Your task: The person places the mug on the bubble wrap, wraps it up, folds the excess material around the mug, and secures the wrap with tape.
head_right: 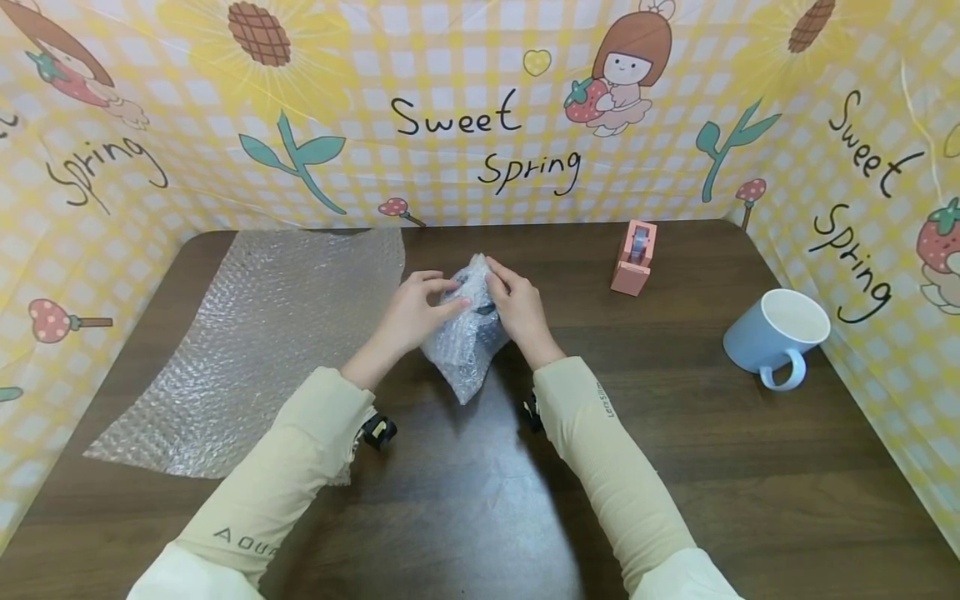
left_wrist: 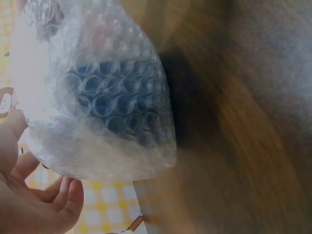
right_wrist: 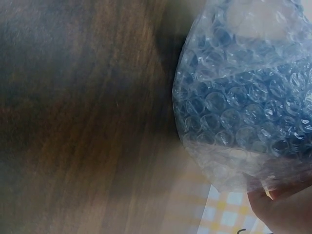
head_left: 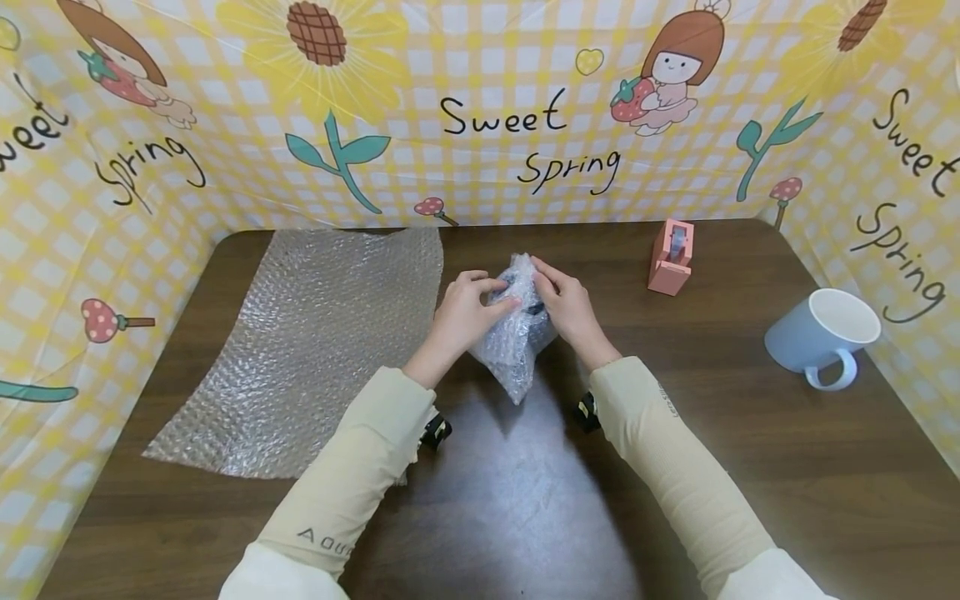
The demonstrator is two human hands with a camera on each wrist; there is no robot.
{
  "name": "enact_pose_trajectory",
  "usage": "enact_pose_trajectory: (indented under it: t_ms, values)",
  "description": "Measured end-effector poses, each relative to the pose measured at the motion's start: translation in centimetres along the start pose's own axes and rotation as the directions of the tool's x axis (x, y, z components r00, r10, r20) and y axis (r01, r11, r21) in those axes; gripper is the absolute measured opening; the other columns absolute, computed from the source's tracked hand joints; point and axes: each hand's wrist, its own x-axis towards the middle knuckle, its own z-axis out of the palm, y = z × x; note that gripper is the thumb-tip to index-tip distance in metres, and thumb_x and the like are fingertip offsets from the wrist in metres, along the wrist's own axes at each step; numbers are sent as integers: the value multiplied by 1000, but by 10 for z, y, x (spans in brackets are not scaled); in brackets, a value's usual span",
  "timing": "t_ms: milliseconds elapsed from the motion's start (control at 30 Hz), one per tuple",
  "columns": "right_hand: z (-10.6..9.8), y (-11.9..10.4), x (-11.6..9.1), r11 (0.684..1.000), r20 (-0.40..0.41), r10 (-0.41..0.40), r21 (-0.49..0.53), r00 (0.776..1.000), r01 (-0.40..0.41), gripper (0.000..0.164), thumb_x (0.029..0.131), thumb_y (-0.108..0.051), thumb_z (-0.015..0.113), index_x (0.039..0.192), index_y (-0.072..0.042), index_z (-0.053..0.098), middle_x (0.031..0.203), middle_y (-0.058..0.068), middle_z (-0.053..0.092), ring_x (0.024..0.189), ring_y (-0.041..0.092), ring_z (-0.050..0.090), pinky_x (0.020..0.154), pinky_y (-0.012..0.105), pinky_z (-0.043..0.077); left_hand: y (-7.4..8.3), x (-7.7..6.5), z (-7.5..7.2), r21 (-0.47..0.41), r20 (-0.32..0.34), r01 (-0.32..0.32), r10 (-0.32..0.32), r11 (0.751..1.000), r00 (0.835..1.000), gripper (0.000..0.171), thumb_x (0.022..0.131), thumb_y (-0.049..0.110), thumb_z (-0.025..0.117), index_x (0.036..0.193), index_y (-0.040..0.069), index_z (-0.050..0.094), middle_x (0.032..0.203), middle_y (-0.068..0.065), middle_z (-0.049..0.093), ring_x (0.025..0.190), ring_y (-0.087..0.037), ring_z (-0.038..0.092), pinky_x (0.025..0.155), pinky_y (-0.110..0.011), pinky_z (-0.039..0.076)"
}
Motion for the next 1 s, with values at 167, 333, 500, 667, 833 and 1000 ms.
enact_pose_trajectory:
  t_ms: [167,333,500,667,833,1000]
  values:
    - [0,1,1,1000,2,6,-10,1000,-6,41,102,-31,43,143,-22,45,149,6,43,137,23,41,113,41,34,3,5,0,31,91,22,-25,999,996,48,94,38,59,131,6,58,150,-18,38,140,-38,33,112,-51,33]
    - [1,1,1,1000,12,3,-16,1000,-3,42,102,-31,43,143,-22,45,149,6,43,136,23,42,112,42,35,3,8,0,52,110,22,-27,998,994,48,95,37,57,129,3,59,148,-19,41,138,-36,37,112,-50,33]
    - [1,0,0,1000,-1,-4,-14,1000,4,42,102,-31,44,142,-21,46,148,7,44,136,23,42,112,41,35,5,7,0,88,92,34,-42,996,995,47,94,39,58,127,6,61,145,-16,44,135,-35,40,108,-51,37]
    - [1,0,1,1000,-7,-14,-19,1000,14,41,102,-31,44,142,-21,47,147,7,45,134,23,44,111,41,36,9,5,-1,184,84,38,-54,982,995,48,94,44,56,126,9,62,145,-14,44,134,-33,42,101,-53,44]
    - [0,1,0,1000,0,-14,-22,1000,14,42,102,-31,44,142,-21,46,148,8,44,136,25,42,112,42,35,12,6,-4,244,154,18,-57,970,986,51,97,45,50,132,10,57,148,-16,41,136,-34,40,100,-55,44]
    - [0,1,-1,1000,17,-6,-14,1000,6,42,102,-30,43,144,-21,44,149,7,42,138,25,39,114,43,33,8,12,-5,151,249,-6,-32,988,968,52,100,40,47,137,4,51,142,-19,47,135,-35,36,109,-52,35]
